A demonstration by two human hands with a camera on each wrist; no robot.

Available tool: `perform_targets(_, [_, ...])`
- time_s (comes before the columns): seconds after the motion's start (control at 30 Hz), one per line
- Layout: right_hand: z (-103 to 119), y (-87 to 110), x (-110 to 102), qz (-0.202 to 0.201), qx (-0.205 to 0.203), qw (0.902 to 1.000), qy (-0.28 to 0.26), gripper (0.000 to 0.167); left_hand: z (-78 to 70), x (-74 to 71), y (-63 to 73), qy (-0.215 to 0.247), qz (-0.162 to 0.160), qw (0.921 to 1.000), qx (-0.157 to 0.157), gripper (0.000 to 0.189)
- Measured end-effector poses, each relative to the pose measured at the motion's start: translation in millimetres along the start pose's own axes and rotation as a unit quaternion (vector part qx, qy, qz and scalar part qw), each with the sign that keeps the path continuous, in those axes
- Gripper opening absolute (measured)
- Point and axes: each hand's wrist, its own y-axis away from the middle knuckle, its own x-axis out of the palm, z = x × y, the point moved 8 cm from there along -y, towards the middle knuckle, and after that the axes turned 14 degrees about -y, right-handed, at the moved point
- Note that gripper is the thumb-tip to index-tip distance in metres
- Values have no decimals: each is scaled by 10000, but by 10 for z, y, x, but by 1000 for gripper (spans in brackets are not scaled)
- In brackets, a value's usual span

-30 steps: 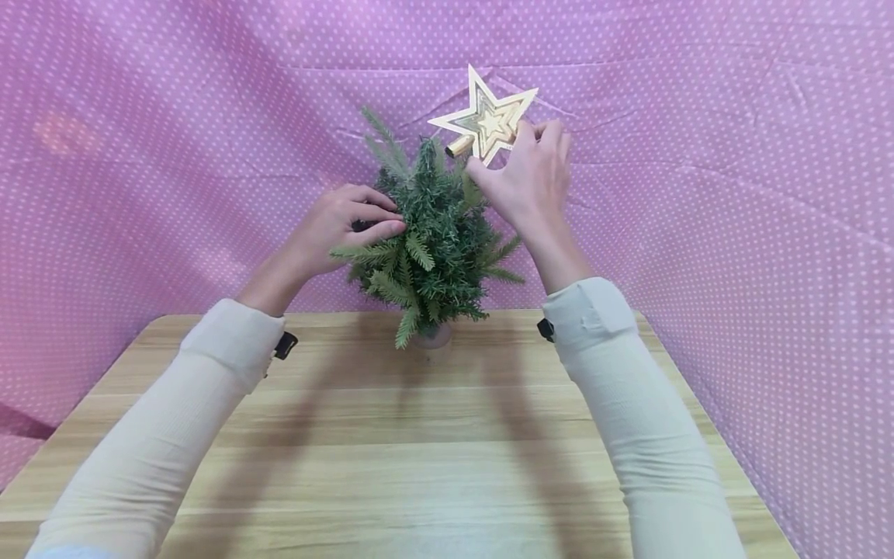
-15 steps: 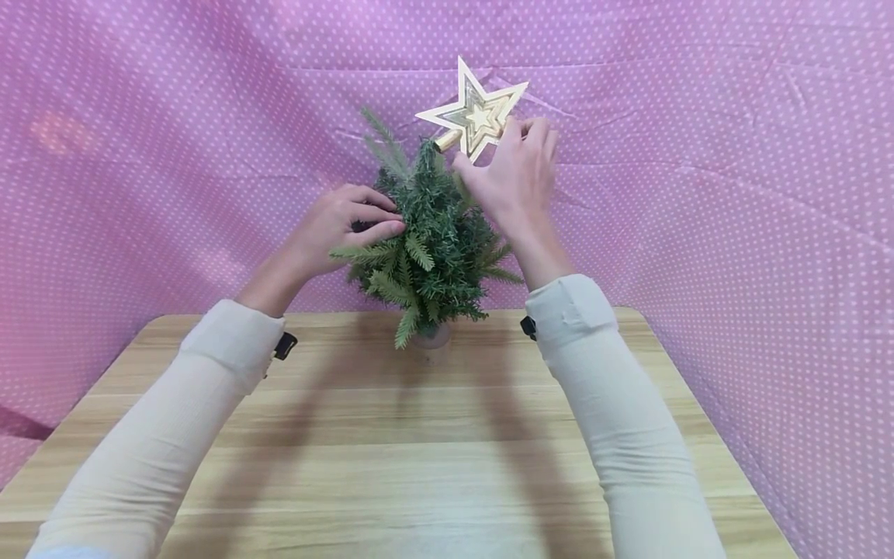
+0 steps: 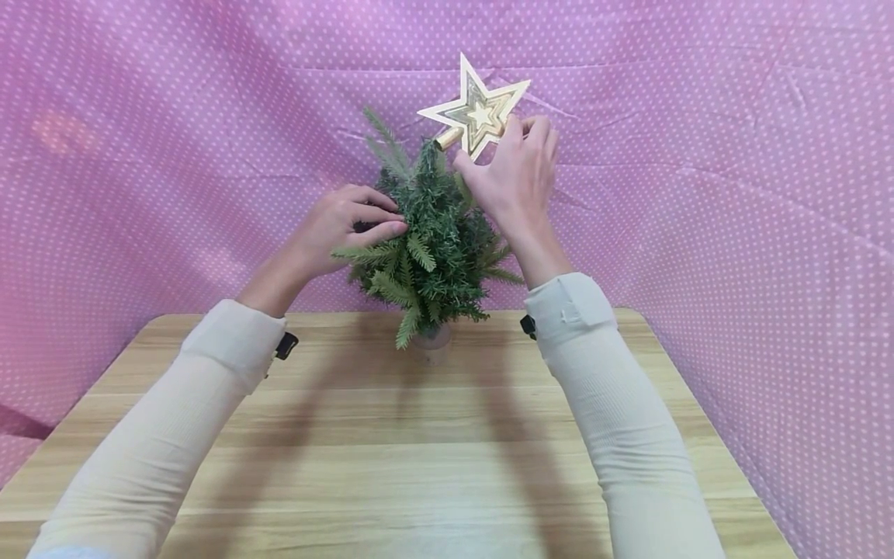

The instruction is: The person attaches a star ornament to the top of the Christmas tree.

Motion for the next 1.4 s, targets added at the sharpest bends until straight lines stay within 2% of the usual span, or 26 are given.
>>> perform_targets(0.57, [33, 10, 71, 14, -40, 9999, -93, 68, 1, 8, 17, -24, -47, 10000, 7, 32])
perform_targets(1.2, [121, 39, 51, -335, -646, 9969, -293, 67, 14, -2, 20, -64, -67, 10000, 25, 31])
perform_targets(1.4, [146, 57, 22, -532, -868, 9944, -279, 59, 11, 2, 6, -63, -37, 10000, 7, 32])
